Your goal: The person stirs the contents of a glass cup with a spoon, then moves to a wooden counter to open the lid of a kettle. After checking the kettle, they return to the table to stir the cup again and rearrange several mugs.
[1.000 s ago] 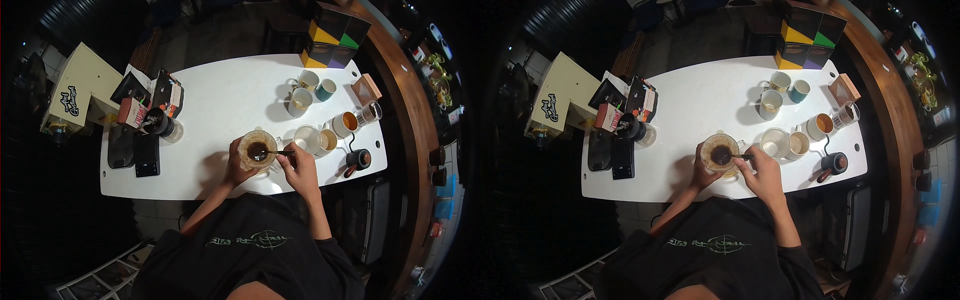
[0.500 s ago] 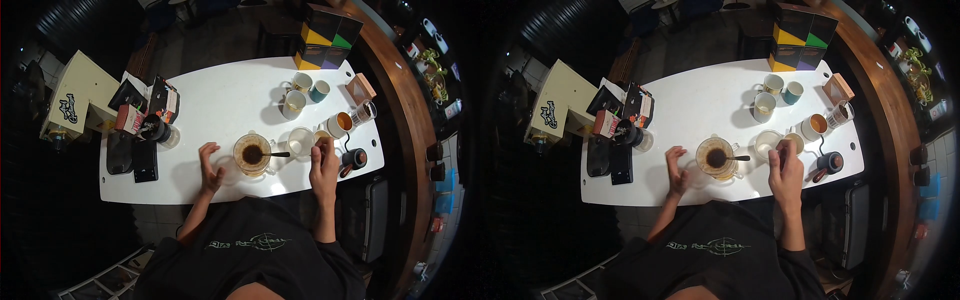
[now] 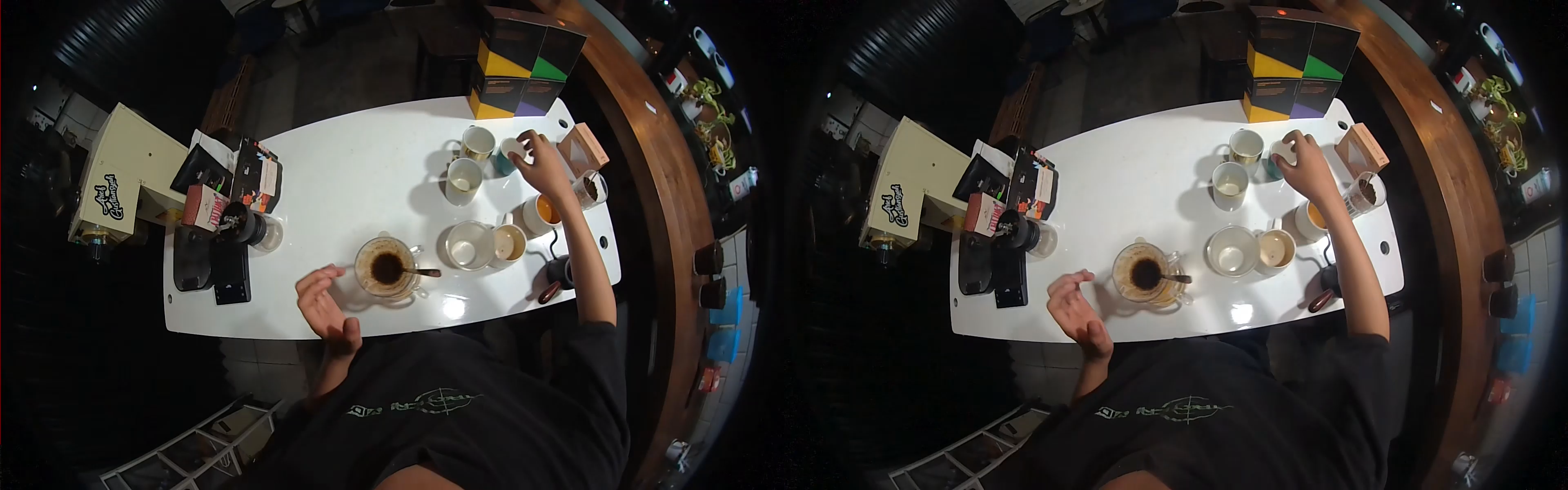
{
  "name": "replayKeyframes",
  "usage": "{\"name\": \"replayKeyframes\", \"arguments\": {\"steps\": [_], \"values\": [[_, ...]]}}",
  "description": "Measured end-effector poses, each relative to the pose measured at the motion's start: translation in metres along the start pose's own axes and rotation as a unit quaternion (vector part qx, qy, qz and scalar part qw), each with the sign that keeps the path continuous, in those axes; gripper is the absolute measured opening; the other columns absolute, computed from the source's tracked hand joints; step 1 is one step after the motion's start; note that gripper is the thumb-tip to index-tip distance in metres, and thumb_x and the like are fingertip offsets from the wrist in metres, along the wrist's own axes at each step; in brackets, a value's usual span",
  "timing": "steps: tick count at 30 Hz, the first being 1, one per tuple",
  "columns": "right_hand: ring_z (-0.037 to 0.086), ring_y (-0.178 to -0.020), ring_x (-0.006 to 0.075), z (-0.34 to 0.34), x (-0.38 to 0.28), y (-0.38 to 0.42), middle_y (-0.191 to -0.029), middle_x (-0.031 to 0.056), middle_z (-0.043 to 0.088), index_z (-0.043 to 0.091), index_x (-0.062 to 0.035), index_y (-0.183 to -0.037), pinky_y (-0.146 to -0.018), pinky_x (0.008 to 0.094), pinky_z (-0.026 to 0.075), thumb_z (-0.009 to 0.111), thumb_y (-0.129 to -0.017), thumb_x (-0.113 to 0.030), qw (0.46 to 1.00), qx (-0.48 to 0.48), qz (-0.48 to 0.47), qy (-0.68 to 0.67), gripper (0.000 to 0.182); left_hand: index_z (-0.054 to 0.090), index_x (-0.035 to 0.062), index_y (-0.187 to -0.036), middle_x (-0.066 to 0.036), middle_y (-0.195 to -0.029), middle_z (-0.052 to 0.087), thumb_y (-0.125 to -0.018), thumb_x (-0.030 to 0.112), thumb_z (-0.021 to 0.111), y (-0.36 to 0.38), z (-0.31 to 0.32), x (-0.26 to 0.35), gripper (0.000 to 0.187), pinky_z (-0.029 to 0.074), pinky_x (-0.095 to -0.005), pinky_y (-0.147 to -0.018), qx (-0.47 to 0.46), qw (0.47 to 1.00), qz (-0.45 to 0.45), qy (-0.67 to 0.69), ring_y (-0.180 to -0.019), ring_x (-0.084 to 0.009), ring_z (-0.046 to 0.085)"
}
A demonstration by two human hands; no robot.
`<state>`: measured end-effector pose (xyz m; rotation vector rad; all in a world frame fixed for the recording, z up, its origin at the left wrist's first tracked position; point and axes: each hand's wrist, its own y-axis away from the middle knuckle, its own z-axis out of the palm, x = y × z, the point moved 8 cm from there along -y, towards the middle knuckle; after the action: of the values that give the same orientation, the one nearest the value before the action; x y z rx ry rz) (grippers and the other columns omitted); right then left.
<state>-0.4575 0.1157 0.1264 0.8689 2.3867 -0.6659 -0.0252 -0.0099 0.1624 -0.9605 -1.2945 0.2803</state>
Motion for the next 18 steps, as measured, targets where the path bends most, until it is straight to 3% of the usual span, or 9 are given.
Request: {"name": "replayKeyframes", "arguments": {"steps": [2,3,5,8,16,18], "values": [[0.062,-0.106,0.0421,0.024,0.047,-0.022,-0.120,0.0265,0.058,0.053,-0.0046,-0.128,-0.092,0.0469,0.051,0.079,-0.081,-0.030,0.994,-0.037,0.000,0.098,0.060,0.048,-0.0013,-0.122,-0.019,-0.119,0.048,-0.093,0.045,0.061,0.009,0.021,0.009,0.056,0.044,-0.0481,-0.099,-0.010,1.000,-0.024,0.007,-0.106,-0.0306,0.055],[0.062,-0.106,0.0421,0.029,0.058,-0.029,-0.120,0.0265,0.058,0.053,-0.0046,-0.128,-0.092,0.0469,0.051,0.079,-0.081,-0.030,0.994,-0.042,0.002,0.097,0.060,0.051,-0.0012,-0.119,-0.019,-0.118,0.051,-0.093,0.042,0.063,0.015,0.032,0.011,0.052,0.044,-0.0471,-0.101,-0.024,0.998,-0.047,0.014,-0.105,-0.0302,0.057],[0.056,-0.122,0.0443,0.053,0.080,-0.036,-0.131,0.0290,0.053,0.042,-0.0065,-0.142,-0.102,0.0457,0.049,0.082,-0.079,-0.027,0.986,-0.138,0.029,0.085,0.078,0.057,-0.0011,-0.110,-0.018,-0.110,0.056,-0.093,0.039,0.064,0.022,0.050,0.018,0.045,0.046,-0.0463,-0.099,-0.026,0.998,-0.058,0.003,-0.102,-0.0289,0.059],[0.058,-0.120,0.0433,0.076,0.104,-0.045,-0.127,0.0283,0.057,0.040,-0.0060,-0.143,-0.101,0.0451,0.050,0.085,-0.074,-0.024,0.978,-0.189,0.017,0.093,0.084,0.063,0.0014,-0.102,-0.014,-0.101,0.062,-0.090,0.033,0.067,0.033,0.082,0.034,0.034,0.049,-0.0453,-0.095,-0.080,0.996,-0.048,-0.011,-0.096,-0.0279,0.062],[0.064,-0.107,0.0440,0.078,0.107,-0.040,-0.112,0.0277,0.065,0.044,-0.0041,-0.132,-0.093,0.0453,0.054,0.088,-0.066,-0.022,0.960,-0.245,0.007,0.135,0.082,0.065,0.0020,-0.101,-0.012,-0.100,0.065,-0.088,0.017,0.067,0.066,0.140,0.050,0.020,0.052,-0.0396,-0.089,-0.140,0.984,-0.110,-0.022,-0.095,-0.0267,0.064],[0.066,-0.101,0.0449,0.081,0.102,-0.033,-0.109,0.0296,0.064,0.042,0.0002,-0.125,-0.090,0.0472,0.055,0.089,-0.064,-0.025,0.959,-0.248,-0.043,0.133,0.081,0.066,0.0024,-0.101,-0.013,-0.100,0.065,-0.088,0.016,0.068,0.066,0.150,0.050,0.019,0.052,-0.0378,-0.087,-0.149,0.981,-0.122,-0.029,-0.094,-0.0264,0.064]]}}
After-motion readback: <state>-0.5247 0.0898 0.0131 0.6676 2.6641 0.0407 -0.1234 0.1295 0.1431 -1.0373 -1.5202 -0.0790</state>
